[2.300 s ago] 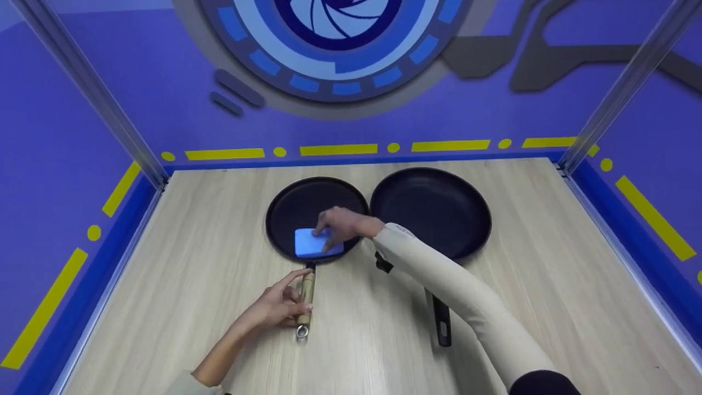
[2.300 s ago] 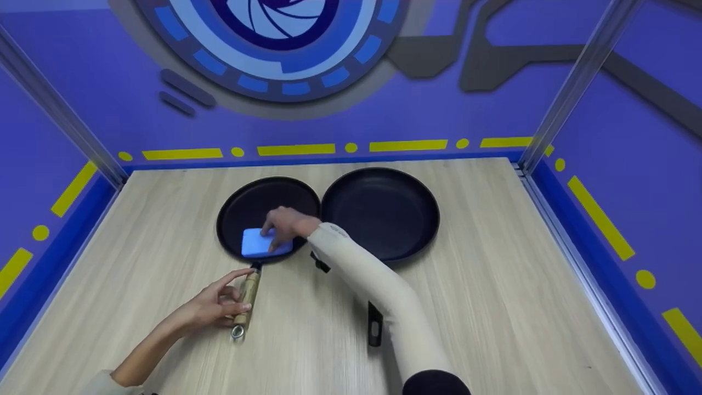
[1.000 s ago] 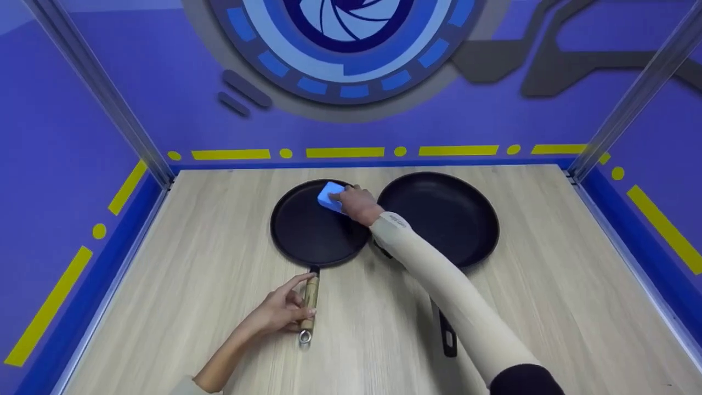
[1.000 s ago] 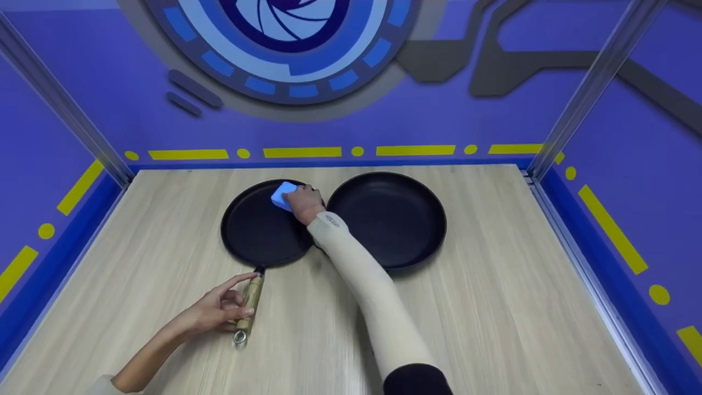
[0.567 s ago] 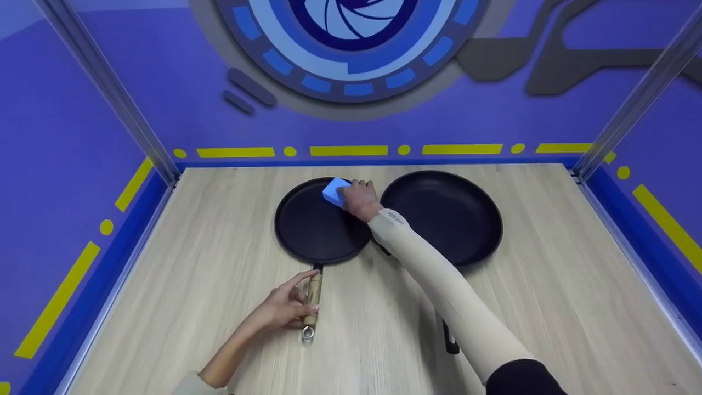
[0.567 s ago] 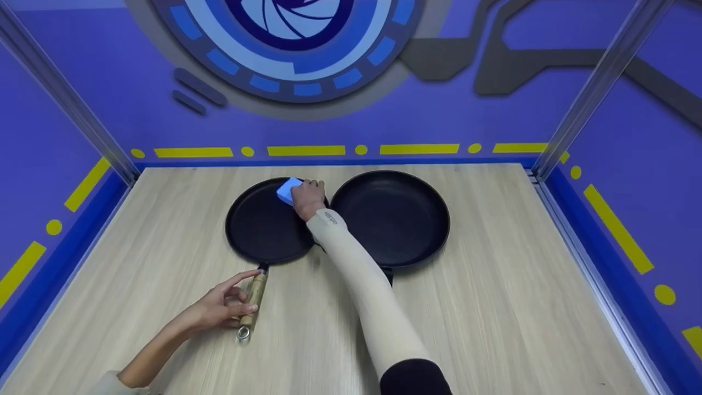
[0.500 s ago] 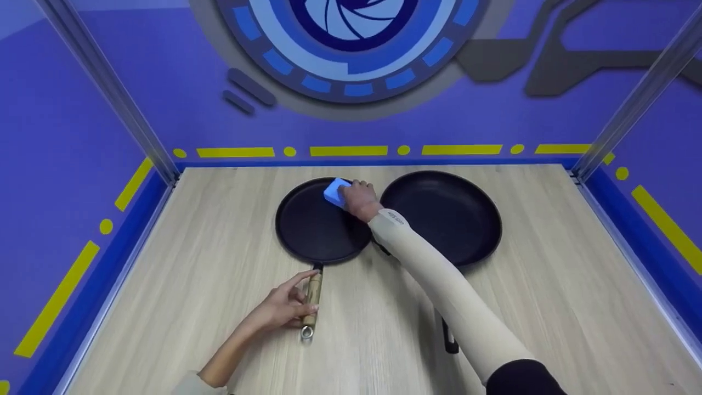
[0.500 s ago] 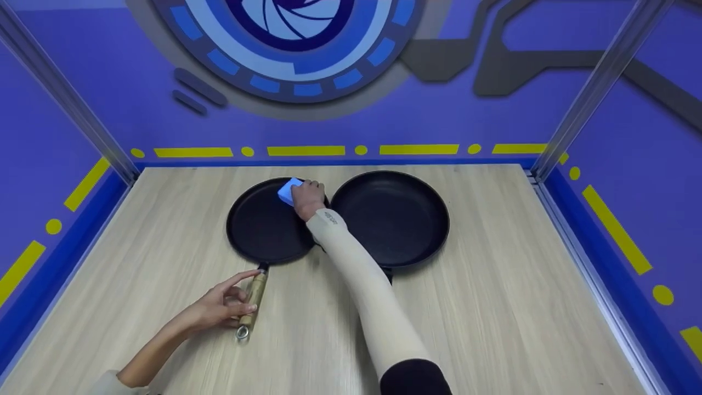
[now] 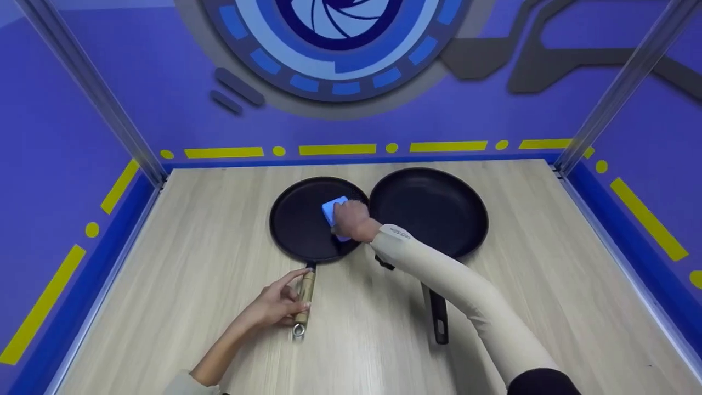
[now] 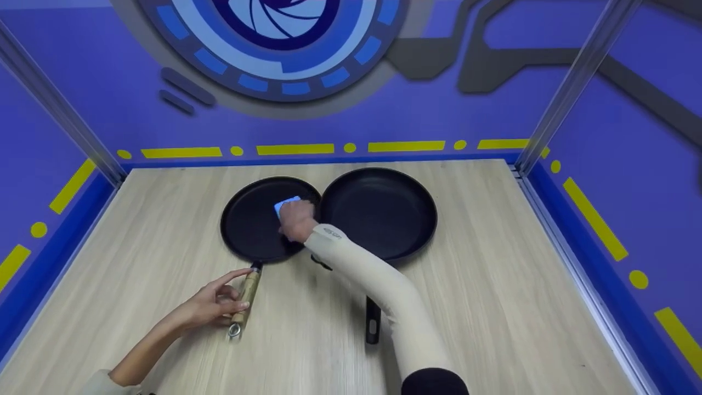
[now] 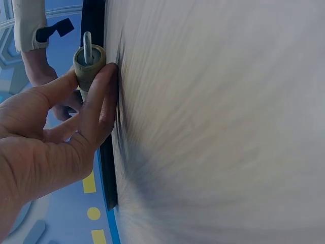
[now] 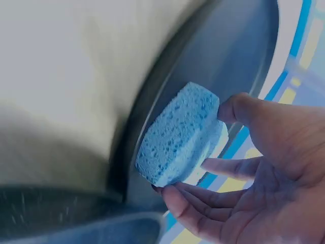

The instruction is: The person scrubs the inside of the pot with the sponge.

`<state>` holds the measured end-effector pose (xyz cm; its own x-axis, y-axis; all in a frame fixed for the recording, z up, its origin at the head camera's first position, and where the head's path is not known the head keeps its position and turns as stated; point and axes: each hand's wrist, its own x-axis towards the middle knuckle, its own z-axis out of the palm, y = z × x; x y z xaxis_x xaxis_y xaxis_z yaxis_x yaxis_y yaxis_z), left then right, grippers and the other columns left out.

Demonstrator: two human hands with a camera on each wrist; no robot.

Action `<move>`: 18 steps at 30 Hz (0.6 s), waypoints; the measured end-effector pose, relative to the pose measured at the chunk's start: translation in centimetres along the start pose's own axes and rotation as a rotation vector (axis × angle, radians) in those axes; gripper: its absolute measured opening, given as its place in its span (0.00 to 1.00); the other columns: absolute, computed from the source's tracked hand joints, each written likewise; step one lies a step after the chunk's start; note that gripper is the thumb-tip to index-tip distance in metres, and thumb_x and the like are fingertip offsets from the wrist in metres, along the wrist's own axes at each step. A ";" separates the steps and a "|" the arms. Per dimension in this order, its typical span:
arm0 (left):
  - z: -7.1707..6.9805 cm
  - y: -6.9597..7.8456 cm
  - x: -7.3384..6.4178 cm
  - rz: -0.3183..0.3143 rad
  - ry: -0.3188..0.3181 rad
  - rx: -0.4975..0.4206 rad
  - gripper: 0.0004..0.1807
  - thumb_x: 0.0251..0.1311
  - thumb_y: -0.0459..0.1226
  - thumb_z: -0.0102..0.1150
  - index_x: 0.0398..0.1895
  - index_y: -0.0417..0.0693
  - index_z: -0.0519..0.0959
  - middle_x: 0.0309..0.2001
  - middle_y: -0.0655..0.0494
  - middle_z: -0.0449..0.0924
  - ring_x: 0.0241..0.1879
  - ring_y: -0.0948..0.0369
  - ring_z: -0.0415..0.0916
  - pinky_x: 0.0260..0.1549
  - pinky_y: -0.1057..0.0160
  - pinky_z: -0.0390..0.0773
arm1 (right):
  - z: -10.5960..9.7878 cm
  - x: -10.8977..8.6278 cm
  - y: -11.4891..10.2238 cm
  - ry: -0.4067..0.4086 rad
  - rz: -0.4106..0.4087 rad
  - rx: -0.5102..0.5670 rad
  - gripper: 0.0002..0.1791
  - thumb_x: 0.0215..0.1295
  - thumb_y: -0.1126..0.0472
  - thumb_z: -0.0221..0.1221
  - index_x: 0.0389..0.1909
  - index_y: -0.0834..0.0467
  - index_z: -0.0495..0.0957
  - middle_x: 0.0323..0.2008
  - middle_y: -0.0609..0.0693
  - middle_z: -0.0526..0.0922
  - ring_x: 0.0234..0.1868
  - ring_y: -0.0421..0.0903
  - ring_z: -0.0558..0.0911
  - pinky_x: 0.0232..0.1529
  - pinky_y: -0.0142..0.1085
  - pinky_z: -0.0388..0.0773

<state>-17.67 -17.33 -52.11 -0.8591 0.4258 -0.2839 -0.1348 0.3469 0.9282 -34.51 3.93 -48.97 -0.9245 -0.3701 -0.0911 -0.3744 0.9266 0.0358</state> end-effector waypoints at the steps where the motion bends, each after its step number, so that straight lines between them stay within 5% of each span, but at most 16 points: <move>1: 0.0 0.0 0.0 0.001 0.003 -0.001 0.42 0.65 0.33 0.68 0.79 0.49 0.59 0.39 0.52 0.72 0.28 0.65 0.74 0.25 0.67 0.81 | 0.1 -0.3 -0.4 0.013 -0.013 0.001 0.27 0.63 0.45 0.68 0.52 0.62 0.80 0.47 0.61 0.87 0.48 0.58 0.87 0.48 0.49 0.88; 11: 0.6 0.1 0.2 -0.018 0.032 -0.016 0.42 0.64 0.31 0.68 0.79 0.49 0.60 0.38 0.52 0.74 0.30 0.65 0.78 0.25 0.66 0.82 | 1.2 -1.7 -4.9 0.084 -0.326 0.029 0.15 0.66 0.51 0.65 0.49 0.53 0.84 0.42 0.57 0.87 0.48 0.57 0.84 0.50 0.49 0.85; 18: 0.8 0.1 0.5 -0.033 0.102 0.037 0.42 0.64 0.30 0.67 0.79 0.48 0.59 0.38 0.50 0.75 0.29 0.64 0.77 0.23 0.66 0.82 | 0.7 -0.5 -6.2 0.043 -0.363 0.023 0.18 0.68 0.53 0.64 0.58 0.47 0.83 0.48 0.54 0.87 0.53 0.55 0.82 0.59 0.47 0.81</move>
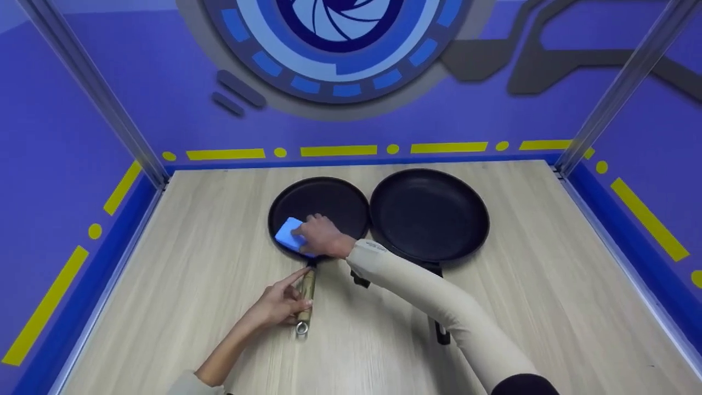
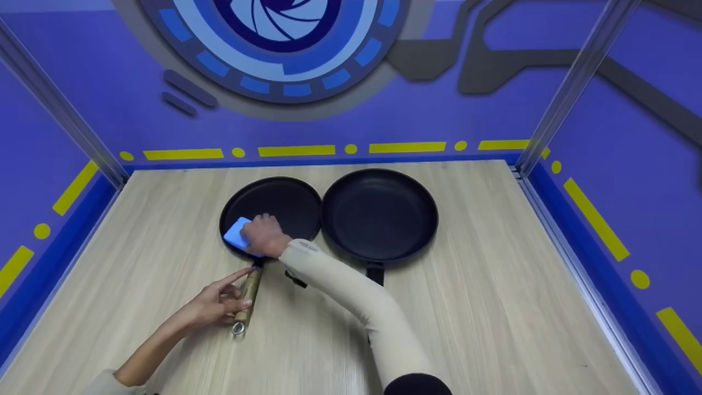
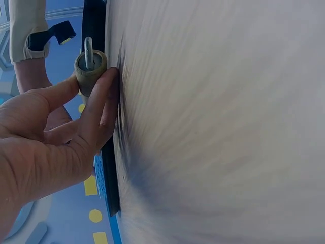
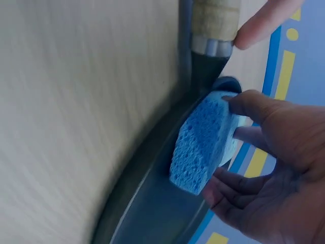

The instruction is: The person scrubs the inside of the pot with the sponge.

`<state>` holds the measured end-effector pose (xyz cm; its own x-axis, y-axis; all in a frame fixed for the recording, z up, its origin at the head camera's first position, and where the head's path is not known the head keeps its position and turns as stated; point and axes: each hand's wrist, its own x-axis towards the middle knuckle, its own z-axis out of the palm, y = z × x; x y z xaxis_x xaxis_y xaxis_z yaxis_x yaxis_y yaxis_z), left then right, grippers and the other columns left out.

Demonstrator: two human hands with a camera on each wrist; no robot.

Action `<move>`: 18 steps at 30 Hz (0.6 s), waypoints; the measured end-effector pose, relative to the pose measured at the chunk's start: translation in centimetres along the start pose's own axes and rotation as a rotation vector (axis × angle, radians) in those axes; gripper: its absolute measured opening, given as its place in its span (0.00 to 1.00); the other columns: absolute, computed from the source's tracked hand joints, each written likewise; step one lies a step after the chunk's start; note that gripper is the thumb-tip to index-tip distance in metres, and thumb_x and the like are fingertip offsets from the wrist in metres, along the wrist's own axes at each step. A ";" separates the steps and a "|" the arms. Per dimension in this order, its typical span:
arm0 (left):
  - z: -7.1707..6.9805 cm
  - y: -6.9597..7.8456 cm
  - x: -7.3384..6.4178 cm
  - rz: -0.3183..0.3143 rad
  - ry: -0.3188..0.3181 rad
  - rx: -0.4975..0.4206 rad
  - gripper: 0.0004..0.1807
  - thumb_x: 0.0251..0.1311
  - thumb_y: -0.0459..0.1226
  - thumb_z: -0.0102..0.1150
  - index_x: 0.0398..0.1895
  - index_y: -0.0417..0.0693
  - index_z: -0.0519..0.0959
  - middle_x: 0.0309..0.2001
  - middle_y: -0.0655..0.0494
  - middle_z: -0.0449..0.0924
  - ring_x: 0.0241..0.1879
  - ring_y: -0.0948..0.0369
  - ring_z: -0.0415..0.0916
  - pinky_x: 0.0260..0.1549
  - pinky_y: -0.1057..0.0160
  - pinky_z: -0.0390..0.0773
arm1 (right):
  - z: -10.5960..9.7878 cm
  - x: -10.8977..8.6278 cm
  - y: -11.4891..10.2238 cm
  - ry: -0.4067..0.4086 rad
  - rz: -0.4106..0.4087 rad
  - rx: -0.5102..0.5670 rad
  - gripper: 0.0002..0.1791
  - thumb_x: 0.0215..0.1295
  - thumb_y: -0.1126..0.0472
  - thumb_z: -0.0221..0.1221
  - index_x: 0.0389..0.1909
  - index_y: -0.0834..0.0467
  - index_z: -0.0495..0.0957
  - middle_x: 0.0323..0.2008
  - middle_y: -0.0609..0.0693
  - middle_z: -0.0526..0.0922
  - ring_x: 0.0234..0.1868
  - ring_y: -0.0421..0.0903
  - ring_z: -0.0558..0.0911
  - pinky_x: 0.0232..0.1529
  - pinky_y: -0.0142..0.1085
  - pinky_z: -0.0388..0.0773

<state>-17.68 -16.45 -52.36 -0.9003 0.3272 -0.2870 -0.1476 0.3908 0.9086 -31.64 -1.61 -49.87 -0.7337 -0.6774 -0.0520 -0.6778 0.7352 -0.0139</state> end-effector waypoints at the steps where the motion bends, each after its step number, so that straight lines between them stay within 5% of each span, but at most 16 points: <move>1: 0.0 0.1 0.1 -0.001 0.012 0.005 0.42 0.64 0.30 0.67 0.79 0.48 0.59 0.38 0.50 0.75 0.29 0.64 0.77 0.23 0.66 0.81 | 0.0 0.2 0.0 -0.002 -0.011 -0.011 0.19 0.69 0.53 0.63 0.60 0.46 0.82 0.49 0.53 0.87 0.53 0.54 0.82 0.59 0.47 0.81; 9: 0.1 0.3 0.5 0.001 0.030 0.060 0.43 0.64 0.30 0.67 0.80 0.46 0.57 0.38 0.49 0.76 0.29 0.64 0.78 0.23 0.65 0.85 | 0.4 0.5 0.5 0.008 -0.106 -0.034 0.23 0.73 0.50 0.61 0.68 0.45 0.76 0.54 0.55 0.84 0.56 0.54 0.80 0.60 0.47 0.80; 18: -0.1 0.4 0.4 -0.013 0.040 0.040 0.42 0.64 0.30 0.67 0.79 0.47 0.58 0.38 0.50 0.74 0.30 0.63 0.77 0.25 0.64 0.86 | -1.2 -0.5 3.2 -0.141 -0.088 0.036 0.30 0.71 0.52 0.64 0.72 0.44 0.70 0.63 0.55 0.79 0.64 0.55 0.76 0.69 0.47 0.74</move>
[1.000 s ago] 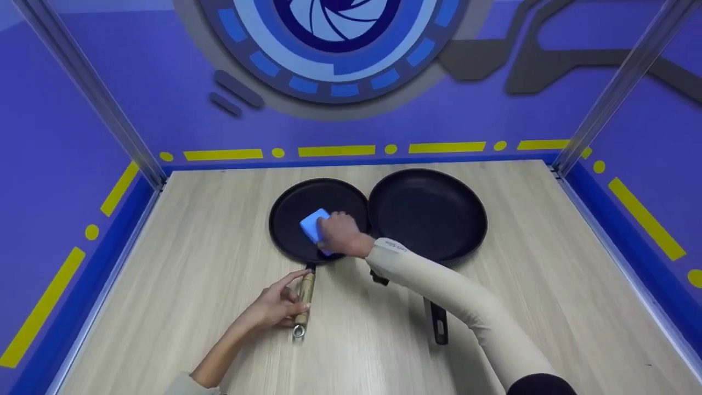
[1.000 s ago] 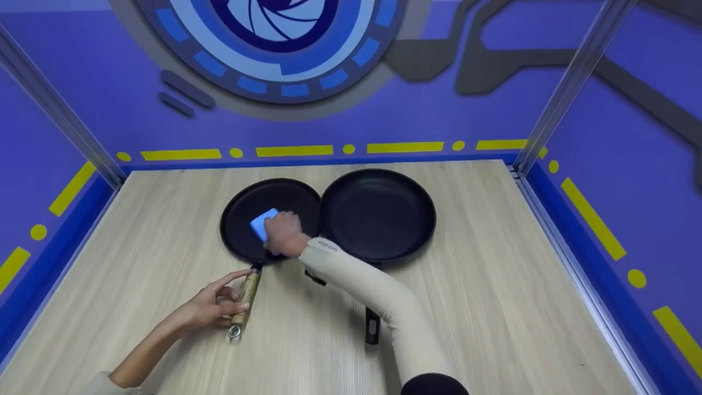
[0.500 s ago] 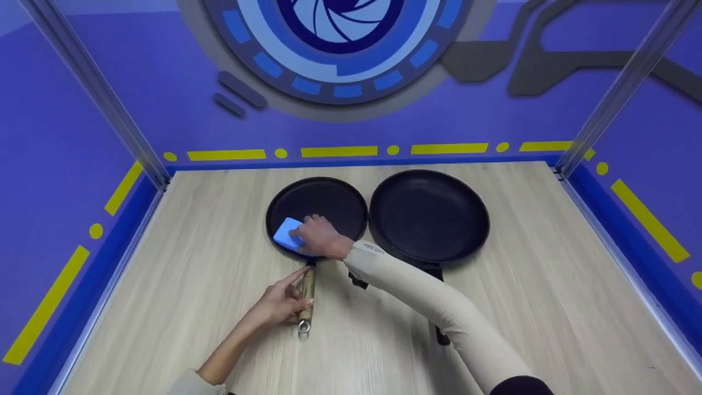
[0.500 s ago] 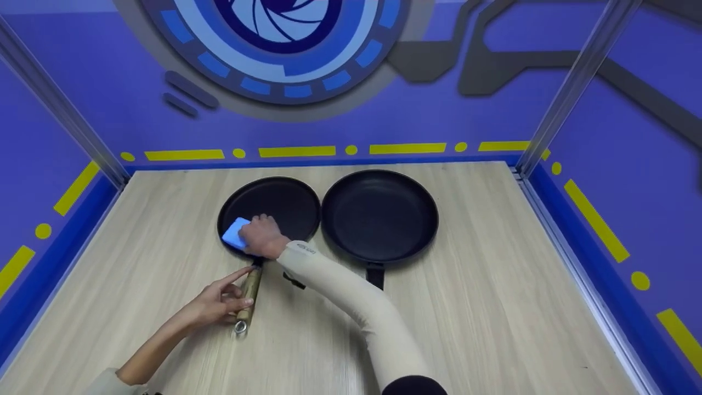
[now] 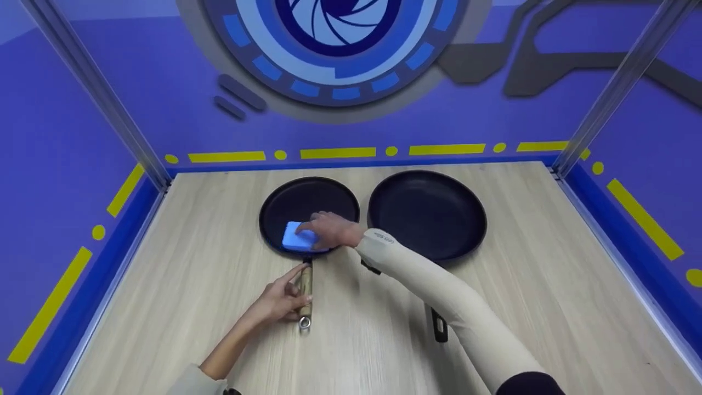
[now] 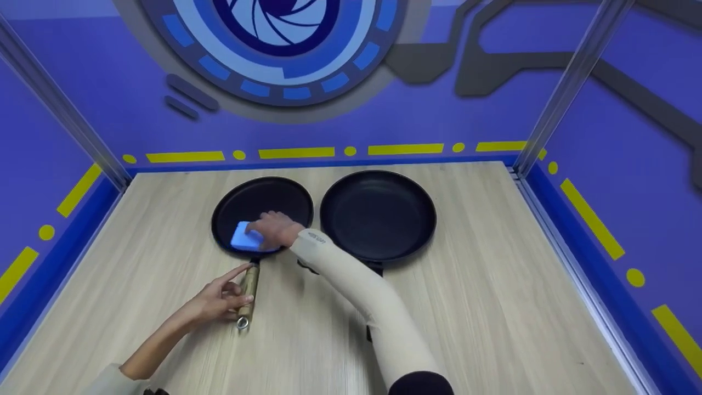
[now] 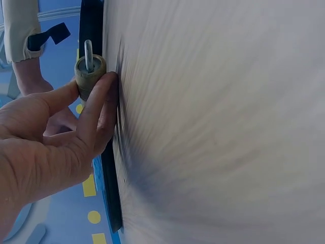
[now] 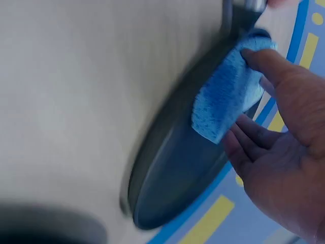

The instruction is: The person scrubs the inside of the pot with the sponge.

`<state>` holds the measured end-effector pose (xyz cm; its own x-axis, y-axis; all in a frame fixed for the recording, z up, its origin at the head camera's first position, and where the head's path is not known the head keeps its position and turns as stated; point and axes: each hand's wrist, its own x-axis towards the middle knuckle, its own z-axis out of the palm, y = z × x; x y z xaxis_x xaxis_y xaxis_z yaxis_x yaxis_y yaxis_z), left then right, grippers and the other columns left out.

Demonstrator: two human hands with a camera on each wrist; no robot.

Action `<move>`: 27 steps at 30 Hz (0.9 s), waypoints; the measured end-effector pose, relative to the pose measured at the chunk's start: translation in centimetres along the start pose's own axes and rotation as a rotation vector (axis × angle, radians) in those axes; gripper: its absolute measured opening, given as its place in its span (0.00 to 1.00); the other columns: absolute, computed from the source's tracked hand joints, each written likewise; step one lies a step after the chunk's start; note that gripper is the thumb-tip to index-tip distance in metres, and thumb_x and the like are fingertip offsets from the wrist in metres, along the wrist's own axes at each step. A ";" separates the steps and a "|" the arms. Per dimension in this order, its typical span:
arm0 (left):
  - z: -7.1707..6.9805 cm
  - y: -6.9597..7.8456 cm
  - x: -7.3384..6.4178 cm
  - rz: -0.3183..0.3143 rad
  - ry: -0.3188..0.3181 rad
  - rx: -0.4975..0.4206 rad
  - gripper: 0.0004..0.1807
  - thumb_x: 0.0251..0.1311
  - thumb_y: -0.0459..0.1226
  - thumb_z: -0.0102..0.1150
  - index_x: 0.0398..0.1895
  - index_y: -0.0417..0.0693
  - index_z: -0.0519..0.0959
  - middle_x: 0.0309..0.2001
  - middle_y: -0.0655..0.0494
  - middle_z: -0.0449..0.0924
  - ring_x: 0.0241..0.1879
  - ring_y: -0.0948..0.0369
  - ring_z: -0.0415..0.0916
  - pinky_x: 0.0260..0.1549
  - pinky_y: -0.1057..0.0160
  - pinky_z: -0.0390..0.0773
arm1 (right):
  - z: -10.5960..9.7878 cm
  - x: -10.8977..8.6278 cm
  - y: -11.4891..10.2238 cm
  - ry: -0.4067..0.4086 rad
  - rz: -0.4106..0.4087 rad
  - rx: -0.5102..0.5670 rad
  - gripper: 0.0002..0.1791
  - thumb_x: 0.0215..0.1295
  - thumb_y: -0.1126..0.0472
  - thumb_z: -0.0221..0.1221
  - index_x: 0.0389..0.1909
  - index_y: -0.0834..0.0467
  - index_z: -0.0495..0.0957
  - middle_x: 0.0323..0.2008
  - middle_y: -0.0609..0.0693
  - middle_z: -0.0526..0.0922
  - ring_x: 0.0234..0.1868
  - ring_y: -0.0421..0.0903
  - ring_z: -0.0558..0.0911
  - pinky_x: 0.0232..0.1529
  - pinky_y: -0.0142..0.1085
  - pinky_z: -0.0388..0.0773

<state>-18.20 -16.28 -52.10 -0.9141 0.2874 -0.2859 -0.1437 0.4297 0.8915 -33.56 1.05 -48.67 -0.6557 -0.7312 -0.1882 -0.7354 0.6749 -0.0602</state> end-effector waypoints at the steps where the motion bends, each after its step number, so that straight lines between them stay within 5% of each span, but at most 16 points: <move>1: 0.0 0.1 0.0 0.000 0.000 0.002 0.43 0.64 0.30 0.67 0.79 0.47 0.58 0.38 0.49 0.74 0.30 0.62 0.77 0.25 0.64 0.86 | -0.2 -0.3 0.5 -0.009 0.027 0.007 0.30 0.71 0.52 0.64 0.72 0.43 0.70 0.63 0.55 0.78 0.64 0.55 0.76 0.69 0.48 0.74; 9: -0.5 0.3 -0.3 -0.049 -0.012 0.005 0.44 0.63 0.30 0.68 0.80 0.49 0.57 0.39 0.49 0.72 0.31 0.61 0.75 0.25 0.65 0.83 | 0.2 -1.8 2.6 0.022 0.245 0.000 0.30 0.71 0.51 0.63 0.71 0.48 0.68 0.60 0.62 0.78 0.61 0.61 0.78 0.61 0.52 0.81; 20: -1.1 0.3 -0.6 -0.046 -0.046 -0.017 0.45 0.64 0.30 0.67 0.81 0.48 0.55 0.37 0.51 0.68 0.30 0.61 0.73 0.23 0.67 0.78 | 0.1 -1.8 0.3 0.021 0.134 0.101 0.29 0.68 0.51 0.66 0.69 0.46 0.73 0.61 0.54 0.82 0.64 0.56 0.77 0.70 0.48 0.73; 27: -1.2 0.2 -0.9 -0.036 -0.053 -0.008 0.45 0.65 0.32 0.67 0.81 0.48 0.54 0.36 0.53 0.70 0.28 0.63 0.71 0.23 0.66 0.79 | -0.8 -3.7 2.2 0.062 0.118 0.102 0.28 0.64 0.54 0.69 0.65 0.49 0.78 0.59 0.55 0.83 0.61 0.56 0.78 0.65 0.49 0.77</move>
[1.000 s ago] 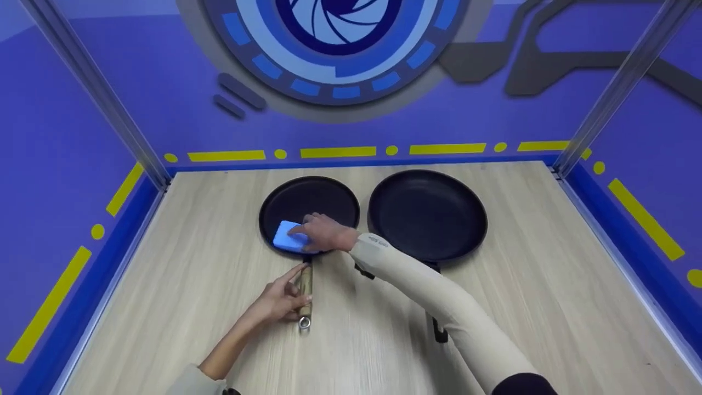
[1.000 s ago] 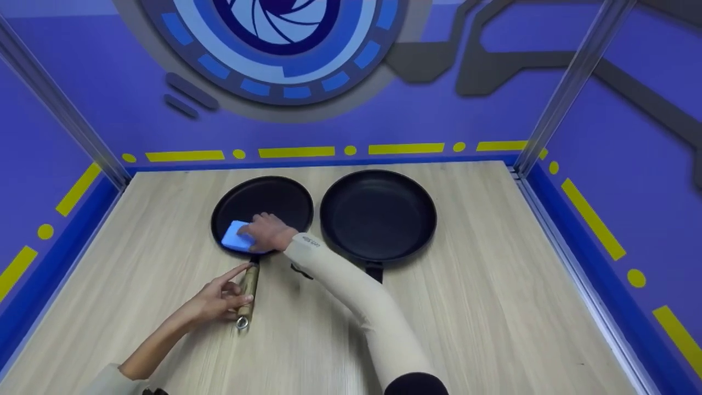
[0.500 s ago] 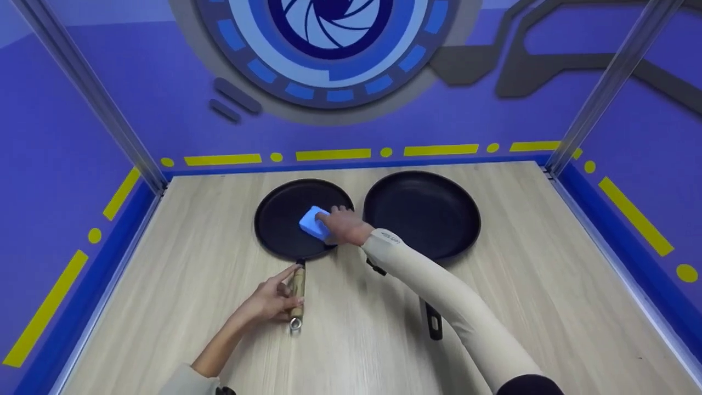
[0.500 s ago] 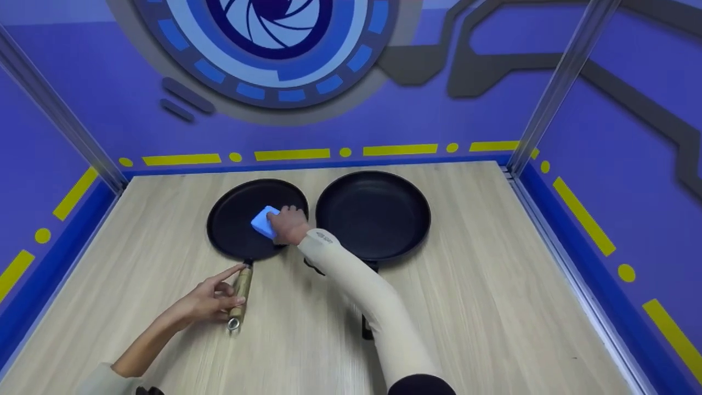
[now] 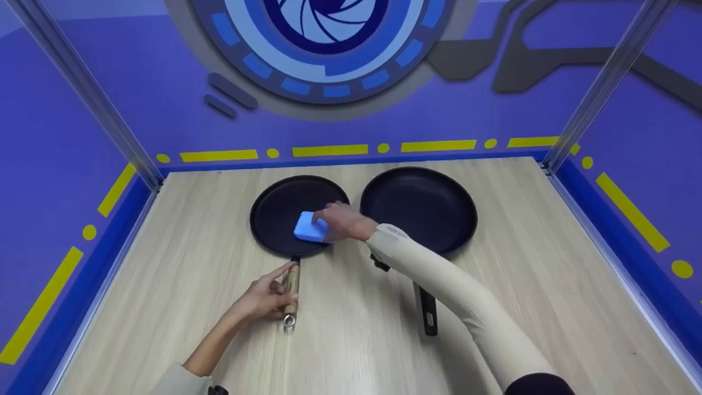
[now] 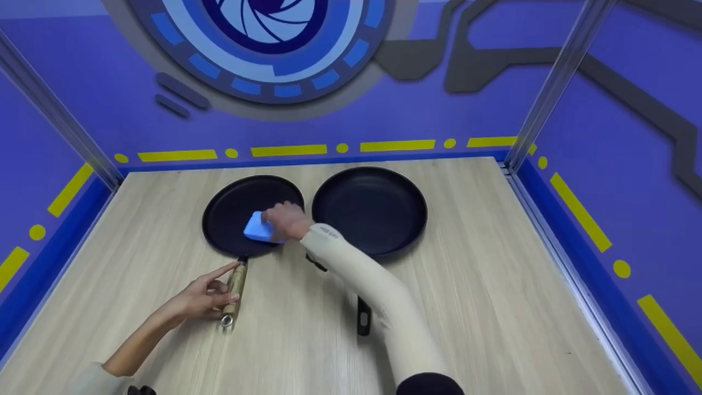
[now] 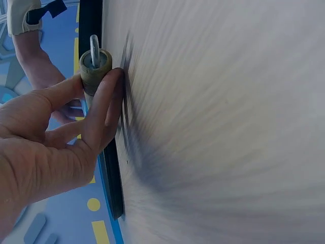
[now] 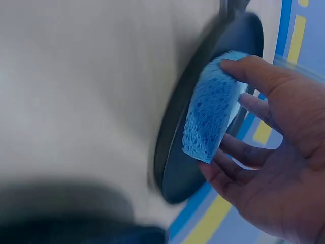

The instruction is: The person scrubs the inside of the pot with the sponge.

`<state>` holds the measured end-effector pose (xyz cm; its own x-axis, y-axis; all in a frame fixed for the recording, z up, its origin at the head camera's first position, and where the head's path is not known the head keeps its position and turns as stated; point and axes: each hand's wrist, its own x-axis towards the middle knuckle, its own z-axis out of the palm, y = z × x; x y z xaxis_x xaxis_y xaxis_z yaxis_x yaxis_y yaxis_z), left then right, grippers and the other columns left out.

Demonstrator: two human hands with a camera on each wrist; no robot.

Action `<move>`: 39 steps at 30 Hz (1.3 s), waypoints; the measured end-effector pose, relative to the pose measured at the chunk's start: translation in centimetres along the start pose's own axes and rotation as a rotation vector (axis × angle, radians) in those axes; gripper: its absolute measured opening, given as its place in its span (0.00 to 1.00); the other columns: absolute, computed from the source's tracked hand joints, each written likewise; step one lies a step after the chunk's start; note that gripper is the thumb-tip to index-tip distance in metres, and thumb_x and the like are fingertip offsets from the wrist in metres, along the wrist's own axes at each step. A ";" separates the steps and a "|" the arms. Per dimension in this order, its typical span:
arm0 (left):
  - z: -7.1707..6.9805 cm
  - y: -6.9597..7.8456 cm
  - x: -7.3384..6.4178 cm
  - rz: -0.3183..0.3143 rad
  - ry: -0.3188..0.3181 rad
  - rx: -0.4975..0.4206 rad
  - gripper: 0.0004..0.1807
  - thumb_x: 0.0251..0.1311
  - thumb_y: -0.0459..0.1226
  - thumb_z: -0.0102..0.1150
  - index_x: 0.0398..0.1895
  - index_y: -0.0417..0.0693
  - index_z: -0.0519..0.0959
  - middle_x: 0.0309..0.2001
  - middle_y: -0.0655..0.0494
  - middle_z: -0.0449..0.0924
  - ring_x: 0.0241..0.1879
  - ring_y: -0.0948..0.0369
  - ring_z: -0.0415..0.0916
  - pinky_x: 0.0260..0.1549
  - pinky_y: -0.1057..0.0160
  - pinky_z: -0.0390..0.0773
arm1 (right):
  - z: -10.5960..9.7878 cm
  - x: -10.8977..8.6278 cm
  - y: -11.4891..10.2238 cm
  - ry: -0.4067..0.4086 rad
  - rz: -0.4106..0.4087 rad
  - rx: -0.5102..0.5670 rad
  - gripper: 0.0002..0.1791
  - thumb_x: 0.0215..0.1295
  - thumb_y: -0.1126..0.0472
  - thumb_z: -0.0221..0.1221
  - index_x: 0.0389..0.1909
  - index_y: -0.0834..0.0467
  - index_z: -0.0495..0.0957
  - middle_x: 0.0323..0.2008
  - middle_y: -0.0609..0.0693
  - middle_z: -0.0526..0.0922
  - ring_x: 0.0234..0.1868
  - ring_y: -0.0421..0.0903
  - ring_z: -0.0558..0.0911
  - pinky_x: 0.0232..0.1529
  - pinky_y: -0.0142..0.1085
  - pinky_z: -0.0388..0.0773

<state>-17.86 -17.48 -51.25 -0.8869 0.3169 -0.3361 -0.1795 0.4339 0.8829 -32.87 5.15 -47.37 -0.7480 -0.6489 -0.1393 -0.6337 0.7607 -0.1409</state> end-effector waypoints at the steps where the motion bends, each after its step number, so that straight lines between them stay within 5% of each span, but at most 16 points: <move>1: 0.0 -0.1 -0.2 0.002 -0.003 0.006 0.45 0.65 0.33 0.67 0.82 0.48 0.53 0.37 0.52 0.70 0.28 0.62 0.72 0.23 0.65 0.81 | -0.3 -0.5 0.4 0.018 -0.008 0.002 0.28 0.63 0.54 0.70 0.65 0.49 0.78 0.58 0.56 0.83 0.60 0.56 0.79 0.63 0.49 0.79; 7: -0.6 -0.6 -0.8 0.031 0.006 0.086 0.43 0.66 0.40 0.67 0.81 0.48 0.56 0.35 0.50 0.78 0.24 0.62 0.79 0.20 0.65 0.82 | -2.5 -4.7 2.8 0.145 -0.017 0.023 0.34 0.59 0.51 0.72 0.67 0.48 0.75 0.56 0.61 0.80 0.53 0.57 0.81 0.53 0.50 0.84; 14: -0.6 1.7 -0.6 0.138 0.195 0.310 0.28 0.64 0.38 0.68 0.67 0.41 0.76 0.27 0.52 0.83 0.20 0.65 0.71 0.18 0.69 0.69 | -5.1 -8.9 8.0 0.259 0.075 0.043 0.37 0.57 0.52 0.72 0.69 0.52 0.73 0.56 0.64 0.79 0.55 0.60 0.80 0.55 0.53 0.83; 19: 2.1 3.7 0.6 0.245 0.012 0.174 0.29 0.68 0.37 0.64 0.69 0.35 0.71 0.38 0.43 0.85 0.27 0.60 0.81 0.25 0.61 0.85 | -5.4 -12.1 12.0 0.253 0.151 0.039 0.39 0.56 0.55 0.72 0.70 0.52 0.70 0.56 0.65 0.78 0.54 0.62 0.79 0.54 0.56 0.82; 26: 8.1 6.4 3.1 0.271 -0.235 -0.020 0.32 0.71 0.37 0.62 0.75 0.46 0.66 0.46 0.41 0.82 0.37 0.45 0.86 0.32 0.56 0.90 | -4.6 -15.4 15.7 0.281 0.214 0.023 0.42 0.50 0.61 0.75 0.69 0.55 0.70 0.57 0.70 0.76 0.55 0.68 0.78 0.53 0.61 0.80; 32: 12.9 7.2 4.4 0.225 -0.347 -0.170 0.35 0.71 0.35 0.60 0.79 0.48 0.59 0.52 0.42 0.79 0.41 0.51 0.86 0.36 0.60 0.89 | -3.8 -16.3 16.6 0.253 0.222 0.003 0.43 0.49 0.63 0.75 0.69 0.58 0.70 0.57 0.69 0.76 0.55 0.67 0.78 0.53 0.62 0.81; 39: 17.8 7.8 6.4 0.143 -0.419 -0.341 0.35 0.73 0.34 0.58 0.80 0.55 0.59 0.55 0.44 0.76 0.46 0.43 0.86 0.44 0.52 0.90 | -2.7 -14.8 16.8 0.216 0.144 -0.054 0.45 0.50 0.62 0.78 0.70 0.60 0.71 0.57 0.67 0.77 0.56 0.66 0.77 0.59 0.60 0.78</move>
<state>-17.39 2.94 -52.36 -0.6800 0.6910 -0.2454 -0.2594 0.0863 0.9619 -32.99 27.51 -44.99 -0.8524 -0.5195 0.0590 -0.5228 0.8486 -0.0810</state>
